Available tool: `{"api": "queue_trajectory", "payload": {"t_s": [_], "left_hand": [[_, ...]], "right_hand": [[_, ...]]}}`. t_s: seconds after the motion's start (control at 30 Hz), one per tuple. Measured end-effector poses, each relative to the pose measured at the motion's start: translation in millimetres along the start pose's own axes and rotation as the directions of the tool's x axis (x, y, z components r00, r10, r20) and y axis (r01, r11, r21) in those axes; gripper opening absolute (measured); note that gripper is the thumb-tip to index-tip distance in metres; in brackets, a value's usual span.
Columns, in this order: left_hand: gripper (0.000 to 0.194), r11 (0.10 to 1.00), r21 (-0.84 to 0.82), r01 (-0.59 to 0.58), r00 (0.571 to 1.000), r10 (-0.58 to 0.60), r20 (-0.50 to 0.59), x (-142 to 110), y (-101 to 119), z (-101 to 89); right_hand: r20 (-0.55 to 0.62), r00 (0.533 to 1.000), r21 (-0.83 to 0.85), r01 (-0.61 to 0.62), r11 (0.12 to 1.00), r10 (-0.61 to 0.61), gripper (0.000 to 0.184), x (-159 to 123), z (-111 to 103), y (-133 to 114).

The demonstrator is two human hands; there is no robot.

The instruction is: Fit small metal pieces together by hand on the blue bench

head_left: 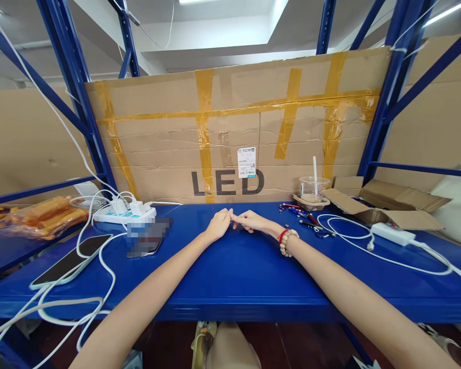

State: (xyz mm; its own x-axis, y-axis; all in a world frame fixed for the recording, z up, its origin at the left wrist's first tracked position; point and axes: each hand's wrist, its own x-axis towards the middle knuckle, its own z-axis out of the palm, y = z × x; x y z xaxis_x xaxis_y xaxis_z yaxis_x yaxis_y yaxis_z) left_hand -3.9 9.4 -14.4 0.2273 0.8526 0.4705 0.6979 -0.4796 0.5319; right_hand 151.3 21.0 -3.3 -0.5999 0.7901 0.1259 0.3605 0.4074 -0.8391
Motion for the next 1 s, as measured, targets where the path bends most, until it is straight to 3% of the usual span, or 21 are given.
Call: {"api": "queue_trajectory", "payload": {"t_s": [0.2, 0.37, 0.57, 0.7, 0.83, 1.0], "left_hand": [[0.049, 0.991, 0.066, -0.113, 0.992, 0.109, 0.06, -3.4, 4.1, -3.1], [0.042, 0.972, 0.178, -0.153, 0.985, 0.136, 0.101, -5.3, 6.7, -5.2], [0.038, 0.964, 0.223, -0.146, 0.987, 0.126, 0.101, -5.3, 7.0, -3.2], [0.037, 0.979, 0.179, -0.102, 0.992, 0.088, 0.085, -4.9, 4.3, -1.7], [0.037, 0.993, 0.107, -0.049, 0.996, 0.04, 0.084, -3.6, 2.6, -1.0], [0.037, 0.992, 0.12, 0.029, 0.998, -0.035, 0.048, -2.7, 5.0, -0.5]], "right_hand": [[0.013, 1.0, 0.082, -0.024, 0.996, 0.023, 0.055, -2.7, 2.6, -4.1], [-0.007, 0.997, 0.173, -0.073, 0.982, 0.075, 0.056, -5.4, 4.3, -8.2], [0.052, 0.99, 0.389, -0.141, 0.91, 0.131, 0.055, -4.8, 2.5, -8.4], [0.04, 0.998, 0.288, -0.06, 0.956, 0.05, 0.043, -4.6, 2.1, -5.2], [0.031, 0.999, 0.154, 0.004, 0.988, -0.009, 0.046, -4.6, 4.4, -3.7], [0.051, 0.999, 0.194, -0.014, 0.981, 0.004, 0.047, -3.2, 6.0, -3.5]]}}
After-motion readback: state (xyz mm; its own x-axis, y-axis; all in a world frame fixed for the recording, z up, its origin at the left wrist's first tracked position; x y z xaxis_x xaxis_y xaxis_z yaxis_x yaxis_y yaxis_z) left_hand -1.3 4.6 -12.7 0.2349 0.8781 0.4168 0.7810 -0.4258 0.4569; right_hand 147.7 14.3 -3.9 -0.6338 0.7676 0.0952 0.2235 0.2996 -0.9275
